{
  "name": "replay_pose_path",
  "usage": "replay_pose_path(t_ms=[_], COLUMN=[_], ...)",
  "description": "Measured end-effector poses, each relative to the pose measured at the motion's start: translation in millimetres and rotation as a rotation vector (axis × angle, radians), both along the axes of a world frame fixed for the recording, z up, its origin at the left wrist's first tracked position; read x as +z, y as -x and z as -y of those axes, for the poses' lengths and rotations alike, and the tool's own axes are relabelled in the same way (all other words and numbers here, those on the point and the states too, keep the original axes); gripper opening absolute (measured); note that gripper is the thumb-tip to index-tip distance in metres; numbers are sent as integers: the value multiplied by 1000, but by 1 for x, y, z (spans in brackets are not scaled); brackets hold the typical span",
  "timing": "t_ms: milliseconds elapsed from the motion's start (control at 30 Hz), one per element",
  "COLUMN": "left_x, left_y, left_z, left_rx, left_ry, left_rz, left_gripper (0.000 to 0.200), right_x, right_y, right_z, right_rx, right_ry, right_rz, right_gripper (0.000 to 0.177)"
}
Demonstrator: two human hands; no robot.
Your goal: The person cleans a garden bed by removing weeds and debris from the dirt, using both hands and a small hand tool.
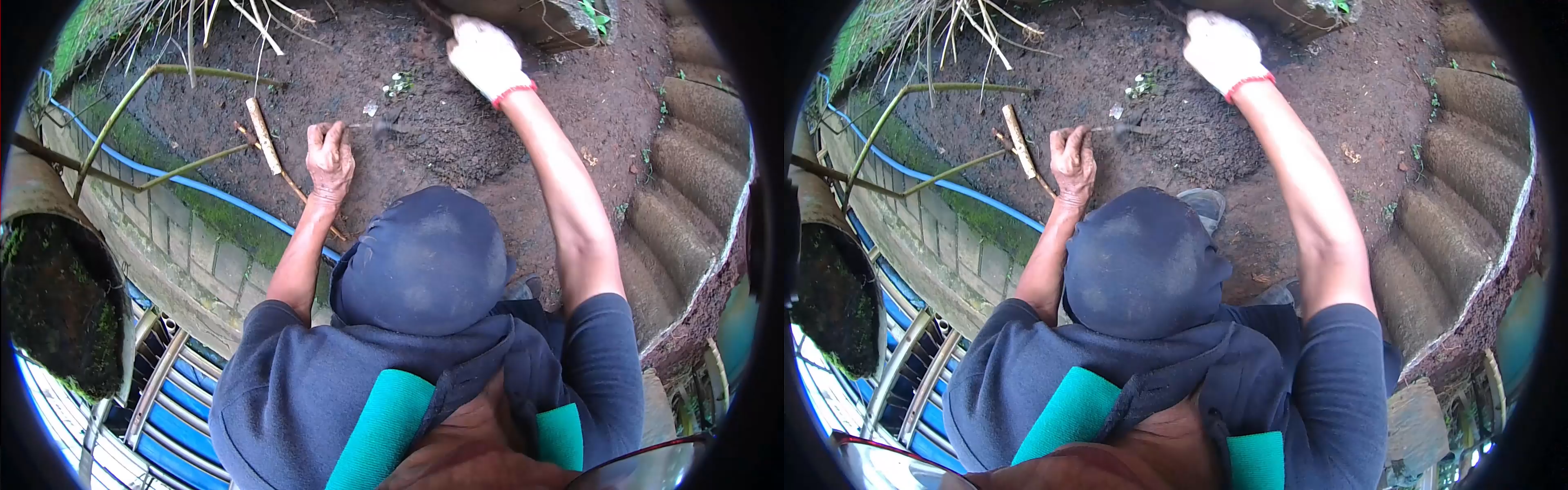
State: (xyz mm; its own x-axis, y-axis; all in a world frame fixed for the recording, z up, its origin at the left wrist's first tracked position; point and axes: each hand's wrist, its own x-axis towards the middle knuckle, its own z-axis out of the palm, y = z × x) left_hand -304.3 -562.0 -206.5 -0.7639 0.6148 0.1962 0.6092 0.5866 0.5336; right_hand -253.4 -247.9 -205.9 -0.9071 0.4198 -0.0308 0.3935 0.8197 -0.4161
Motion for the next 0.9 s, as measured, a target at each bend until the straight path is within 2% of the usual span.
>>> replay_pose_path(t_ms=[33, 67, 100, 133, 167, 233, 267, 300, 367, 433, 467, 500, 533, 567, 633, 700, 767, 867, 900], left_x=[5, 8, 14, 18, 20, 19, 15, 18, 15, 6, 6, 3, -2, -8, -26, -57, -59, -42, -39], left_y=[-1, -2, -6, -7, -10, -16, -20, -31, -44, -51, -48, -37, -23, -8, 34, 70, 65, 44, 33], left_z=[-1, -2, 0, 1, 4, 12, 14, 12, 5, -1, -1, -3, -3, -3, 3, 16, 19, 20, 16], left_rx=[35, 102, 167, 233, 211, 153, 21, 12, -84, -65, -61, -36, -10, 12, 86, 97, 132, 123, 106], left_ry=[-28, -87, -144, -205, -186, -139, -143, -173, -225, -230, -123, -113, -101, -91, -12, -22, 28, 45, 48], left_rz=[-16, 48, 114, 175, 148, 105, 54, 181, 171, 232, 283, 193, 107, 27, -131, -93, -91, -55, -57], left_gripper=[14, 14, 14, 14, 14, 14, 15, 16, 18, 18, 22, 25, 27, 29, 33, 32, 35, 43, 47], right_x=[-2, -3, -5, 4, 14, 25, 36, 28, 31, 4, -6, -13, 25, 12, 17, 26, 14, -22, 8], right_y=[15, 22, 20, 14, 8, -7, -8, -10, -4, -1, -9, -14, -16, -46, -79, -106, -138, -166, -146], right_z=[7, 20, 38, 52, 63, 70, 65, 58, 37, 21, 21, 23, 29, 34, 34, 9, -20, -21, -3], right_rx=[-47, -23, 42, 183, 332, 487, 478, 360, 160, 47, 110, 171, 270, 340, 101, -258, -606, -574, -564], right_ry=[-19, 61, 180, 178, 169, 176, 178, 179, 114, 5, 11, 13, 206, 83, 70, 61, 28, -182, -21], right_rz=[-22, 131, 149, 224, 297, 291, 384, 309, 62, 135, 142, 148, 438, 196, 7, 57, 153, 201, 343], right_gripper=[21, 22, 21, 21, 21, 21, 23, 29, 34, 33, 33, 33, 34, 34, 32, 37, 40, 37, 35])
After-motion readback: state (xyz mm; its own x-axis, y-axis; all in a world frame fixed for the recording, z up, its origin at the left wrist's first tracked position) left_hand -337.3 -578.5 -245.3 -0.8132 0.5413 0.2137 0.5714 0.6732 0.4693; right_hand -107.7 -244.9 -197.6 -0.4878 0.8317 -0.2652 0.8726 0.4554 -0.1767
